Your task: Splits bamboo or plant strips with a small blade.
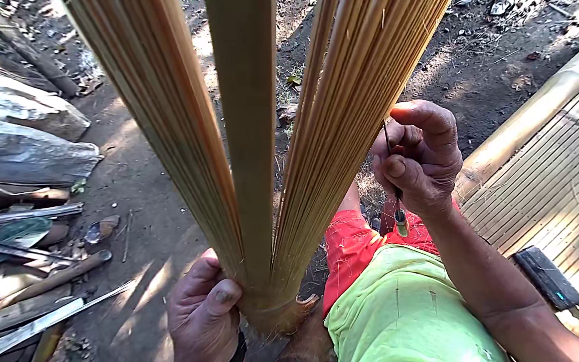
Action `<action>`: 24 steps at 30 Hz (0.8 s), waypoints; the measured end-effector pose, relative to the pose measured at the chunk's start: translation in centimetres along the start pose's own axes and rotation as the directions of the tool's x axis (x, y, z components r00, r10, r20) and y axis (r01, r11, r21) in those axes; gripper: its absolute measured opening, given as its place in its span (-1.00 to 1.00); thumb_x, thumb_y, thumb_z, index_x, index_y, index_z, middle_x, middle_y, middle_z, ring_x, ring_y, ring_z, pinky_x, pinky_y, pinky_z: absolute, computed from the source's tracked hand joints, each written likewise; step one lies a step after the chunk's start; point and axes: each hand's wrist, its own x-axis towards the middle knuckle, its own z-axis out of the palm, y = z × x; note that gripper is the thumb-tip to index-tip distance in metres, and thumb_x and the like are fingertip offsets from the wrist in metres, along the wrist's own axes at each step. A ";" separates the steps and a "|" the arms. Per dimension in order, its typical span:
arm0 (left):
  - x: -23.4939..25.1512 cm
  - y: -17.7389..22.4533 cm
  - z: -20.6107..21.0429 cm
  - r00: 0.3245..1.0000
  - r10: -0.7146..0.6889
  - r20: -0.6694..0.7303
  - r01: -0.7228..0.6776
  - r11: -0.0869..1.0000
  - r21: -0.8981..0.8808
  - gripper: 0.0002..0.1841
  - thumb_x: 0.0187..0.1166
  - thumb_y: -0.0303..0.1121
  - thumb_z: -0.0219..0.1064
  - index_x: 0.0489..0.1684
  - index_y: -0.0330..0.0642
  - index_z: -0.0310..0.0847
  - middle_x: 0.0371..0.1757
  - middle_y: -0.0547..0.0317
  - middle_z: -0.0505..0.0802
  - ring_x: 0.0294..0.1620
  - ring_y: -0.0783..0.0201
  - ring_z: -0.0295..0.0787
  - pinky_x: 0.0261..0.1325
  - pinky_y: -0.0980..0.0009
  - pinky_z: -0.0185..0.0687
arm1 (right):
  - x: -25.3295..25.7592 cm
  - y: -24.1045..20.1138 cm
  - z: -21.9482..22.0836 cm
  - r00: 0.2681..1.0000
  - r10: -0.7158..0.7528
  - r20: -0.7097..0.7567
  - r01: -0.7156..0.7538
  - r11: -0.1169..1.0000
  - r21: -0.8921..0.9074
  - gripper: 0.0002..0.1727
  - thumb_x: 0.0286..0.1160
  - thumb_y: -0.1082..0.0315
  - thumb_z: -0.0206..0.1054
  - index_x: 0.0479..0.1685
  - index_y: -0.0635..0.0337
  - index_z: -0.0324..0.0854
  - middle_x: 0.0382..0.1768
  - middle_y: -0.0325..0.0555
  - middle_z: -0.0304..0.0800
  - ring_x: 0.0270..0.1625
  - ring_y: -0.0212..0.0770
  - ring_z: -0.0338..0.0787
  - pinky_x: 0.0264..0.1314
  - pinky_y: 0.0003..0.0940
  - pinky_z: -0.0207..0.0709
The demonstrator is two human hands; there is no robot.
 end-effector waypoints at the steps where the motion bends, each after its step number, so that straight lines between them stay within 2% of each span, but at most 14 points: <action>1: 0.0 0.0 0.0 1.000 0.000 0.002 0.000 1.000 0.000 -0.72 0.50 -0.20 0.52 0.08 -0.09 0.81 -0.08 0.23 0.94 -0.09 0.40 0.89 0.06 0.46 0.81 | 0.1 0.0 -0.1 1.000 -0.009 0.003 0.009 1.000 -0.004 -0.46 0.63 0.34 0.38 0.58 0.07 0.37 -0.17 -0.13 0.68 -0.49 -0.49 0.57 -0.63 -0.69 0.43; 5: 0.0 0.0 -0.1 1.000 0.001 0.016 -0.001 1.000 0.006 -0.73 0.52 -0.20 0.50 0.08 -0.08 0.81 -0.06 0.23 0.94 -0.07 0.39 0.89 0.09 0.46 0.80 | 0.6 0.1 -0.5 0.999 -0.045 0.018 0.045 0.999 -0.019 -0.52 0.63 0.35 0.39 0.52 0.08 0.45 -0.17 -0.18 0.74 -0.44 -0.52 0.63 -0.55 -0.70 0.52; 16: -0.1 0.1 0.1 1.000 0.009 0.012 -0.009 1.000 0.008 -0.73 0.51 -0.20 0.51 0.07 -0.09 0.82 -0.07 0.23 0.94 -0.09 0.39 0.89 0.08 0.46 0.80 | 0.5 -0.2 -0.5 0.999 -0.041 0.001 0.041 0.999 -0.028 -0.57 0.64 0.38 0.36 0.47 0.11 0.51 -0.16 -0.17 0.75 -0.45 -0.53 0.62 -0.55 -0.71 0.51; 19: -0.1 0.2 0.1 1.000 0.006 0.012 -0.006 1.000 0.002 -0.73 0.51 -0.21 0.51 0.07 -0.10 0.81 -0.08 0.22 0.94 -0.09 0.39 0.89 0.08 0.46 0.81 | 0.0 -0.4 -0.2 1.000 -0.019 0.016 0.019 0.999 -0.028 -0.56 0.68 0.36 0.32 0.51 0.11 0.48 -0.19 -0.15 0.68 -0.48 -0.52 0.56 -0.58 -0.70 0.45; 21: -0.1 0.1 0.0 1.000 0.004 0.012 -0.004 1.000 0.005 -0.72 0.52 -0.19 0.51 0.06 -0.10 0.81 -0.08 0.22 0.94 -0.10 0.38 0.89 0.08 0.46 0.81 | -0.3 -0.5 -0.3 0.998 -0.022 0.061 0.025 0.999 -0.048 -0.61 0.67 0.35 0.32 0.45 0.12 0.53 -0.16 -0.16 0.69 -0.44 -0.52 0.57 -0.50 -0.67 0.48; 24: 0.0 0.0 -0.3 1.000 0.011 -0.001 -0.011 1.000 -0.006 -0.73 0.52 -0.20 0.51 0.06 -0.12 0.81 -0.09 0.21 0.93 -0.10 0.38 0.89 0.07 0.45 0.81 | -0.7 -0.7 -0.7 0.983 -0.076 0.169 0.100 0.985 -0.138 -0.66 0.63 0.39 0.36 0.34 0.16 0.60 -0.05 -0.19 0.70 -0.24 -0.49 0.67 -0.26 -0.61 0.64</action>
